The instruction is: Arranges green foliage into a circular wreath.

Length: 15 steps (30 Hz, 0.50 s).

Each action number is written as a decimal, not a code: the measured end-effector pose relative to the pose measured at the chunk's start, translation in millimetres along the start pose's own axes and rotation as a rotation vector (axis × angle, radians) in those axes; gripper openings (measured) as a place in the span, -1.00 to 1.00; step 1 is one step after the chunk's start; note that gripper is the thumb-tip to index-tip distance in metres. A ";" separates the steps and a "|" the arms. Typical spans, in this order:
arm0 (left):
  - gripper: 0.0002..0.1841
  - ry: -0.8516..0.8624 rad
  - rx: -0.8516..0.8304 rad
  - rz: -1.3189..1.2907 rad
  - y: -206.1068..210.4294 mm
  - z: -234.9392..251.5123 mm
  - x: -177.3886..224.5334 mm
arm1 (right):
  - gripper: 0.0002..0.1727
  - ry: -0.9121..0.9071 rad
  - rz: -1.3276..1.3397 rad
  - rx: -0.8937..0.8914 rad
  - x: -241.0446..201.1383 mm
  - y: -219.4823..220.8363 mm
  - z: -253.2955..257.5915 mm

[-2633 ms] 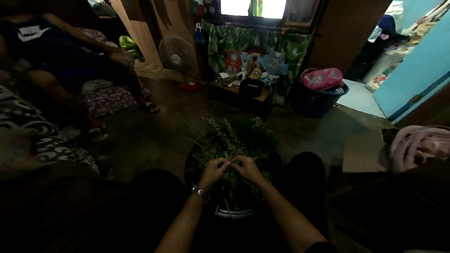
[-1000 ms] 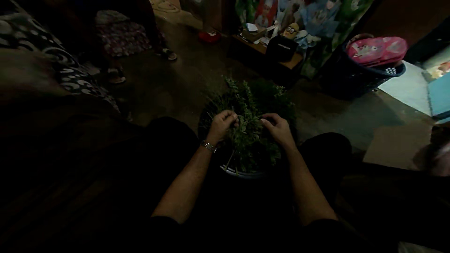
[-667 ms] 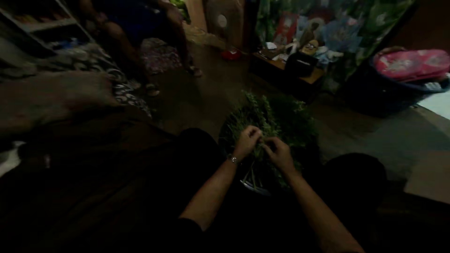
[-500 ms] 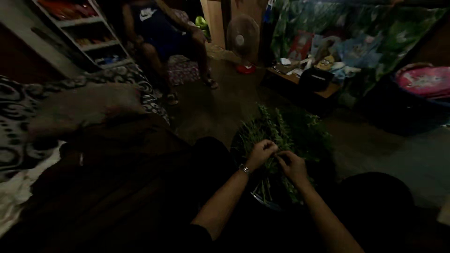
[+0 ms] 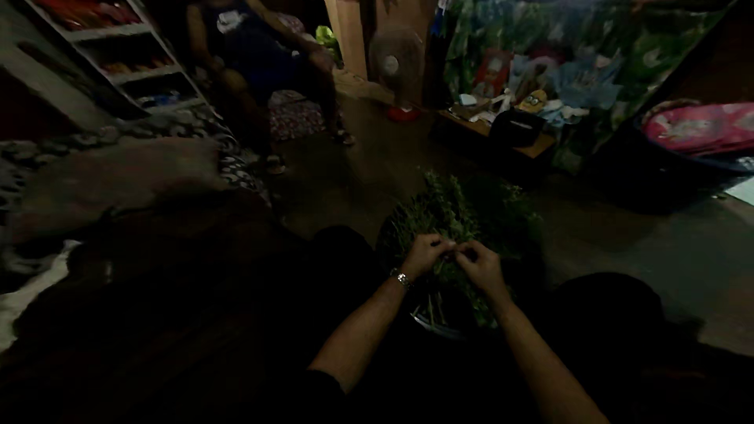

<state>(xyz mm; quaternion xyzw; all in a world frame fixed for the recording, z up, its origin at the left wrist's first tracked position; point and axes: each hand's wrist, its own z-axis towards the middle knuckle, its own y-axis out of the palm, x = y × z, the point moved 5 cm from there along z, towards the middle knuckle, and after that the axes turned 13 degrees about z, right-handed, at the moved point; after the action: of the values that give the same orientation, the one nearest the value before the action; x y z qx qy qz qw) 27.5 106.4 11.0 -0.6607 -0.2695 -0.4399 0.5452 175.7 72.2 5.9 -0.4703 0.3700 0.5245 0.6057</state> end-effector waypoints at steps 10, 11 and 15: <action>-0.73 -0.117 0.370 -0.185 -38.7 17.5 -35.3 | -0.84 0.326 -0.052 0.012 9.9 -31.7 8.1; -0.74 -0.119 0.406 -0.216 -45.0 17.6 -38.4 | -0.85 0.328 -0.031 0.022 13.0 -37.6 9.9; -0.72 -0.165 0.327 -0.106 -43.1 17.1 -37.6 | -0.81 0.274 -0.153 0.112 25.5 -52.2 19.0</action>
<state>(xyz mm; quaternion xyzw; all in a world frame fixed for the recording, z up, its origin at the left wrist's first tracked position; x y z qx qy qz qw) -21.3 138.7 -1.4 -0.5821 -0.4153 -0.3628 0.5975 230.6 97.3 -3.2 -0.5295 0.4408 0.3864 0.6132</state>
